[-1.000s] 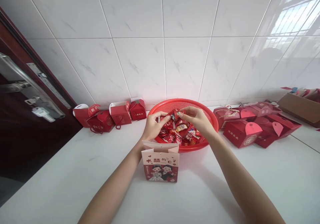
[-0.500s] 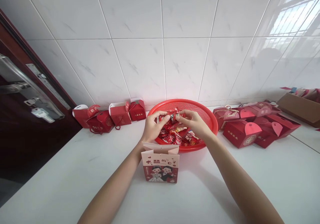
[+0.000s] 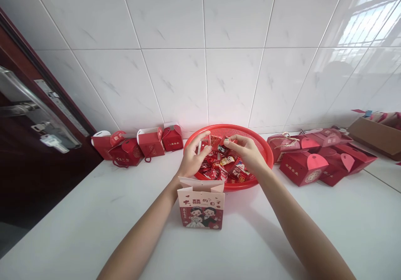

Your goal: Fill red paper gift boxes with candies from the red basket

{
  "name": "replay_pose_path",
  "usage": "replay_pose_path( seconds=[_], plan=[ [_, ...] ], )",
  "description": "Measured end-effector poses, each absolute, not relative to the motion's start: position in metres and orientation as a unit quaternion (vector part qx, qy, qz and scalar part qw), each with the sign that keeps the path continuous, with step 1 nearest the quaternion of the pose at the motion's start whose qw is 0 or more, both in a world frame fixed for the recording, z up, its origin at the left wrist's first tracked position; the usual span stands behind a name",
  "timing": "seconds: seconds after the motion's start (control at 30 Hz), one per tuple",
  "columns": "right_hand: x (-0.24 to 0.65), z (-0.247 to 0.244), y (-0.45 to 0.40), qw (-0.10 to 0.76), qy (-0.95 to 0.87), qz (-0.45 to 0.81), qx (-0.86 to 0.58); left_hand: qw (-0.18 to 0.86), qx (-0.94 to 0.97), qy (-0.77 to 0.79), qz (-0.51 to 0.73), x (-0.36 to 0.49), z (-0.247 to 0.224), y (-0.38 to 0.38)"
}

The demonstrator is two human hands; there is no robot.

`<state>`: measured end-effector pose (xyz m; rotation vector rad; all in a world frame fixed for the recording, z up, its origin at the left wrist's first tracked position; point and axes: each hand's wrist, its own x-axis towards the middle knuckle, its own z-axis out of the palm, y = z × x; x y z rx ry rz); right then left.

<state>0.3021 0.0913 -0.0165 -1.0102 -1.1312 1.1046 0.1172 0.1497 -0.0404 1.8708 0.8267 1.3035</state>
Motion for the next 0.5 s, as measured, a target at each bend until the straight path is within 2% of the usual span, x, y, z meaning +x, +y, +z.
replay_pose_path(
  seconds=[0.27,0.5],
  plan=[
    [0.3,-0.023,0.095,0.556,-0.487,0.473,-0.48,0.333,0.752,0.344,0.454,0.117,-0.043,0.153],
    [0.314,-0.016,0.094,0.524,-0.547,0.436,-0.486,0.324,0.738,0.346,0.48,0.117,-0.043,0.154]
  ],
)
